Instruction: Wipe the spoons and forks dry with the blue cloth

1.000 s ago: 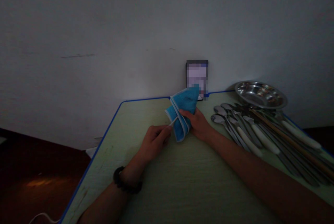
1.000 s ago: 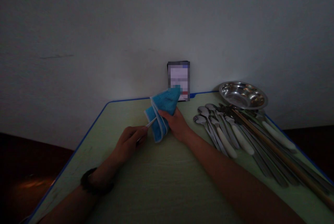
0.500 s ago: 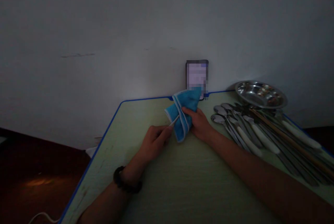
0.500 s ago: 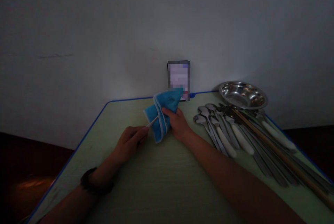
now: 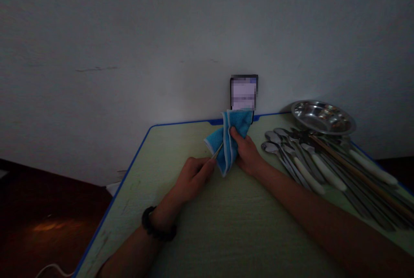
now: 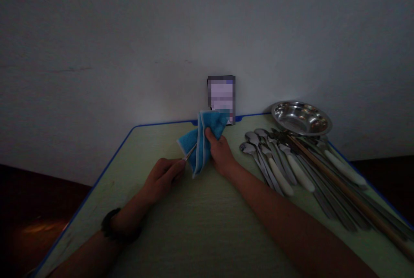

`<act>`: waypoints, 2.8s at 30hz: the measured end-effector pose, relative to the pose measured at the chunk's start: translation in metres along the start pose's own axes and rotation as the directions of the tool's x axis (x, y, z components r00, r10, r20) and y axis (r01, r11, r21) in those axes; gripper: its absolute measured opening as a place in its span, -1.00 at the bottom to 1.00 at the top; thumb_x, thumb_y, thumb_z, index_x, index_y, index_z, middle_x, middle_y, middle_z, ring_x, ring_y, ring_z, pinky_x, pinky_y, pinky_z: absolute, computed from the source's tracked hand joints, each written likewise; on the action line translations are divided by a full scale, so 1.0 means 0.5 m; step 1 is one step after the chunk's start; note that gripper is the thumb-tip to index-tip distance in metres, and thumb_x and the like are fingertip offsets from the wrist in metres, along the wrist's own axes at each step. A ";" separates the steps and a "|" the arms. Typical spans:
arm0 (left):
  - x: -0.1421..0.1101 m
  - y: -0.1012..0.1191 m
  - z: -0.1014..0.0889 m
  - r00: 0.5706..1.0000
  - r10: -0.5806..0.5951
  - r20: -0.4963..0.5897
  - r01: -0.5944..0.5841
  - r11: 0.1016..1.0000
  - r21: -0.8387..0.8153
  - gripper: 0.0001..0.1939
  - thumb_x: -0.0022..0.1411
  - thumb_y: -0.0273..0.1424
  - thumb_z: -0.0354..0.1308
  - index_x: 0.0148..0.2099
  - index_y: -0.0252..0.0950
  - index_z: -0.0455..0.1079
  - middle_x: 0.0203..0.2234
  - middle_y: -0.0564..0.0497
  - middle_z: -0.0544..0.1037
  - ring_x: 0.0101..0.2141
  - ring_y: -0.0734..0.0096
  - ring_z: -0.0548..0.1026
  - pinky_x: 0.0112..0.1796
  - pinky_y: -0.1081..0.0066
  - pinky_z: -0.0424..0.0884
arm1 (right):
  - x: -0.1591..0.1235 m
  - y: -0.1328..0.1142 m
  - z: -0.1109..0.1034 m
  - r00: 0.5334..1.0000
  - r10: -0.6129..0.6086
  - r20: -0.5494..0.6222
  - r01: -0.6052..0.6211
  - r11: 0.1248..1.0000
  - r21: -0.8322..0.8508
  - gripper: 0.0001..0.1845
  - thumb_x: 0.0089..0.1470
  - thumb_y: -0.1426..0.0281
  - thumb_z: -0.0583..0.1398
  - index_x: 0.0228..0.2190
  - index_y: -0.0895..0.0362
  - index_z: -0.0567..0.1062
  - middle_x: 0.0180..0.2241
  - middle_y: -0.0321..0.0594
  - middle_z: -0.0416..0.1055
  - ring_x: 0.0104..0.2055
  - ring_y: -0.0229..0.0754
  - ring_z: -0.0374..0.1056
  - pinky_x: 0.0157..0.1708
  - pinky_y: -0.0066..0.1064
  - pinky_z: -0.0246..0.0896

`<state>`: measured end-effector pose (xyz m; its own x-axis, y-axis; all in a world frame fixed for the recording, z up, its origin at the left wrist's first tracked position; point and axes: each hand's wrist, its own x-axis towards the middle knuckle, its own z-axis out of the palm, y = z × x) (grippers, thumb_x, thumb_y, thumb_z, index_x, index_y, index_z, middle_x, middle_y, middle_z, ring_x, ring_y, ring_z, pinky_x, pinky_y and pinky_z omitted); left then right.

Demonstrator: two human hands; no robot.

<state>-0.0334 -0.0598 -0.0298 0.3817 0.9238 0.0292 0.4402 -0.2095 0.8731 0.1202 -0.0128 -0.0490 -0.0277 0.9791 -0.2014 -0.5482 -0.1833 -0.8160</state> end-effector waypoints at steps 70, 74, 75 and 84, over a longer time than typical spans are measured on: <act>0.005 -0.008 -0.002 0.995 0.060 0.080 -0.073 0.982 0.177 -0.57 0.23 -0.24 -0.18 -0.64 -0.30 0.09 -0.77 0.18 0.05 -0.70 0.60 0.06 -0.65 0.53 0.00 | 0.009 0.011 -0.013 0.995 -0.099 -0.002 0.098 0.981 -0.170 -0.92 -0.27 0.43 0.21 -0.60 0.13 0.37 -0.66 -0.44 0.33 -0.62 -0.33 0.18 -0.56 -0.45 0.11; 0.004 -0.010 -0.001 0.995 0.059 0.078 -0.072 0.983 0.170 -0.57 0.22 -0.24 -0.17 -0.65 -0.30 0.07 -0.77 0.18 0.04 -0.70 0.60 0.05 -0.66 0.54 -0.01 | 0.012 0.012 -0.014 0.995 -0.100 0.013 0.101 0.982 -0.161 -0.85 -0.28 0.38 0.27 -0.53 0.14 0.43 -0.58 -0.41 0.41 -0.56 -0.30 0.27 -0.45 -0.41 0.19; 0.004 -0.010 -0.001 0.995 0.059 0.079 -0.072 0.983 0.167 -0.57 0.22 -0.24 -0.17 -0.65 -0.30 0.07 -0.77 0.18 0.04 -0.70 0.60 0.04 -0.66 0.54 -0.01 | 0.012 0.012 -0.014 0.995 -0.101 0.019 0.102 0.982 -0.158 -0.84 -0.28 0.38 0.28 -0.52 0.13 0.44 -0.57 -0.40 0.42 -0.55 -0.30 0.28 -0.43 -0.40 0.20; 0.003 -0.010 0.000 0.995 0.047 0.084 -0.059 0.987 0.152 -0.56 0.24 -0.23 -0.17 -0.64 -0.31 0.09 -0.76 0.18 0.05 -0.69 0.61 0.06 -0.65 0.54 0.00 | 0.010 0.017 -0.010 0.993 -0.114 0.023 0.115 0.989 -0.095 -0.82 -0.20 0.27 0.27 -0.51 0.11 0.50 -0.53 -0.37 0.47 -0.45 -0.25 0.37 -0.28 -0.34 0.24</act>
<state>-0.0352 -0.0572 -0.0341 0.4690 0.8827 0.0291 0.5353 -0.3103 0.7856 0.1197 -0.0098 -0.0596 0.0160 0.9953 -0.0950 -0.4659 -0.0767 -0.8815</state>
